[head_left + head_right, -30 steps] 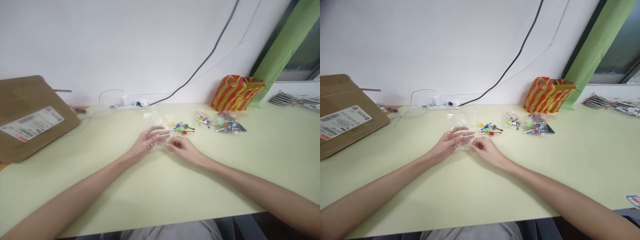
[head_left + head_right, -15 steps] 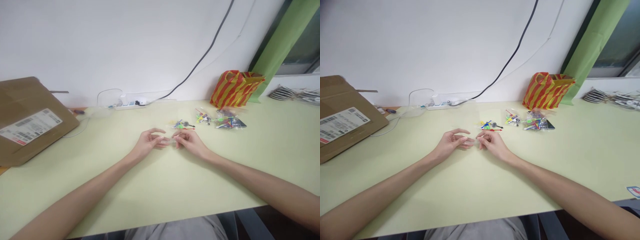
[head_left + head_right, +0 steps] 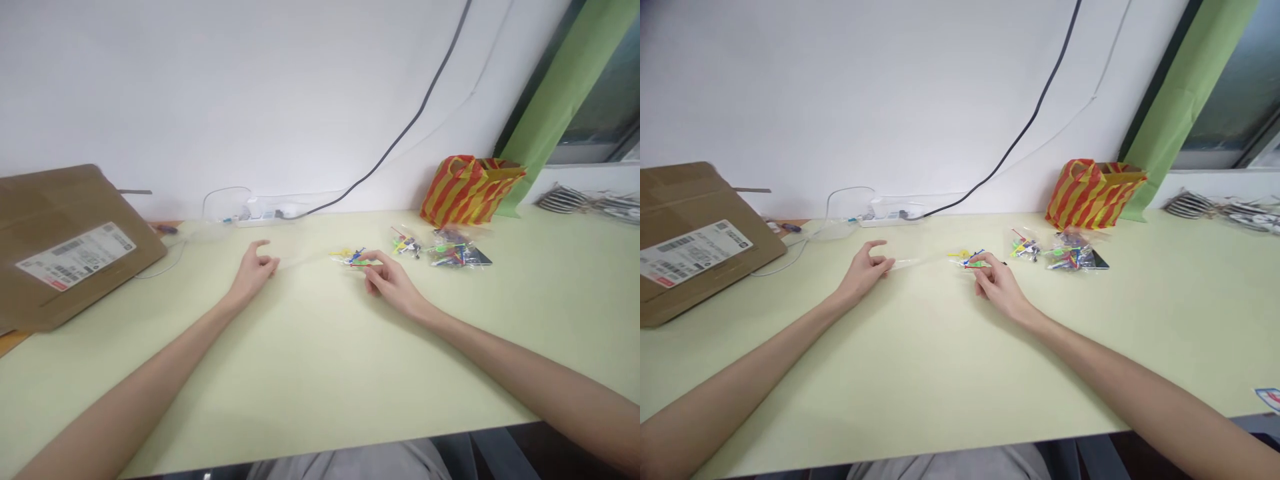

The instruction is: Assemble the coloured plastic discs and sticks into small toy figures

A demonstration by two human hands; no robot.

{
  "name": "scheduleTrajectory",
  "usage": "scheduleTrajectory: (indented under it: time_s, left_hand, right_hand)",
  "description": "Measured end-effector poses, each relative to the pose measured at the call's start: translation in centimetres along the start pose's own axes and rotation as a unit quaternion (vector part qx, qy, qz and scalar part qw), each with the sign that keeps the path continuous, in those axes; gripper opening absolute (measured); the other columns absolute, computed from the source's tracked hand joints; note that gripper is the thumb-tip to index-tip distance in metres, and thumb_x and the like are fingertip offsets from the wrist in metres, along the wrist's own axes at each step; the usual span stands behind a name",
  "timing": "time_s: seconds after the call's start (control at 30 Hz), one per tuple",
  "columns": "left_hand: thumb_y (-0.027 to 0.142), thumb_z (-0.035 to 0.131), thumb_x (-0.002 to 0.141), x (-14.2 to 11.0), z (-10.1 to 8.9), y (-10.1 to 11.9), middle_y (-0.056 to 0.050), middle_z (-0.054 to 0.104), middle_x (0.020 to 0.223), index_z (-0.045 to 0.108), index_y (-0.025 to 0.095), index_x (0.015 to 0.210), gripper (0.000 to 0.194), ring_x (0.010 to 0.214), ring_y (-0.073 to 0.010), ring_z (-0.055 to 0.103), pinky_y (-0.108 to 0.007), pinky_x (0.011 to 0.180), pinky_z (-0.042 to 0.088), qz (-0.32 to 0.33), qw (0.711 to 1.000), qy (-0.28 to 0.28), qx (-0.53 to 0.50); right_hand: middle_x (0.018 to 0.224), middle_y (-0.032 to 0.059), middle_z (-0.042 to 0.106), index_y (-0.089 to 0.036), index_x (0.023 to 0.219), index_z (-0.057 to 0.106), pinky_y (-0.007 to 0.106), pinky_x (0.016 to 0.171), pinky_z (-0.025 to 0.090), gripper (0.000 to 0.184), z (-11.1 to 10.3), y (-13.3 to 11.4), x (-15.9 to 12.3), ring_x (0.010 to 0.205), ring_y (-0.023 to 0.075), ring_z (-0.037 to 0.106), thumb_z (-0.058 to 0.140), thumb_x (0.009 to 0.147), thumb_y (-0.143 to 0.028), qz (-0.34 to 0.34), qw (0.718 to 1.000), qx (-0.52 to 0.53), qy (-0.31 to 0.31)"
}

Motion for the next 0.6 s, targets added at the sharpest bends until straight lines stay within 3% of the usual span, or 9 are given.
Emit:
scheduleTrajectory:
  time_s: [0.17,0.3,0.37,0.43,0.5,0.6]
  left_hand:
    - [0.034,0.067,0.074,2.3,-2.6,-3.4,-0.007,0.065,0.097,0.032,0.015,0.149,0.085,0.096,-0.0299,0.064,-0.046,0.093,0.05,-0.021,0.993,0.049,0.105]
    - [0.03,0.067,0.071,2.6,-2.5,-4.1,-0.018,0.061,0.123,0.028,0.014,0.153,0.093,0.127,-0.0433,0.052,-0.062,0.11,0.038,-0.024,0.982,0.078,0.168]
    - [0.028,0.067,0.071,2.2,-2.1,-4.0,-0.024,0.049,0.142,0.027,0.014,0.155,0.094,0.138,-0.0482,0.041,-0.068,0.113,0.033,-0.018,0.978,0.094,0.186]
    - [0.027,0.065,0.074,1.8,-1.8,-3.2,-0.026,0.036,0.154,0.027,0.015,0.155,0.09,0.145,-0.0488,0.033,-0.069,0.115,0.029,-0.007,0.975,0.109,0.194]
    - [0.025,0.061,0.081,1.4,-2.3,-1.2,-0.022,0.031,0.158,0.029,0.019,0.154,0.081,0.149,-0.0436,0.029,-0.066,0.119,0.027,0.022,0.972,0.139,0.187]
    - [0.021,0.056,0.089,-0.1,-5.6,4.3,-0.014,0.046,0.148,0.04,0.024,0.145,0.058,0.145,-0.0311,0.04,-0.054,0.121,0.035,0.172,0.943,0.262,0.114]
  right_hand:
    - [0.066,-0.0042,0.058,-0.021,0.129,0.05,0.027,0.062,0.044,0.032,0.4,-0.7,-0.6,0.059,0.0153,0.053,0.045,0.101,-0.036,-0.06,0.994,-0.085,-0.034]
    - [0.069,-0.0038,0.058,-0.022,0.135,0.046,0.028,0.064,0.044,0.034,0.9,-1.0,-1.0,0.063,0.016,0.053,0.041,0.101,-0.027,-0.099,0.984,-0.138,-0.053]
    - [0.07,-0.0036,0.058,-0.022,0.136,0.045,0.028,0.065,0.045,0.036,1.2,-1.1,-1.1,0.064,0.0164,0.054,0.04,0.101,-0.024,-0.114,0.979,-0.159,-0.056]
    - [0.072,-0.0031,0.059,-0.022,0.138,0.044,0.028,0.065,0.046,0.038,1.4,-1.3,-1.2,0.066,0.0171,0.056,0.041,0.101,-0.022,-0.124,0.975,-0.173,-0.055]
    - [0.074,-0.0023,0.061,-0.023,0.14,0.042,0.029,0.066,0.048,0.039,1.2,-2.0,-1.4,0.071,0.0178,0.06,0.042,0.101,-0.022,-0.141,0.972,-0.184,-0.043]
    - [0.081,-0.0003,0.065,-0.024,0.14,0.044,0.032,0.076,0.053,0.036,-0.5,-4.3,-2.1,0.079,0.0184,0.067,0.045,0.104,-0.025,-0.219,0.953,-0.202,0.049]
Point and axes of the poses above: each hand's wrist, its own x-axis towards the middle knuckle, its own z-axis out of the palm, y = z × x, the point moved 4 cm from there along x, towards the middle knuckle
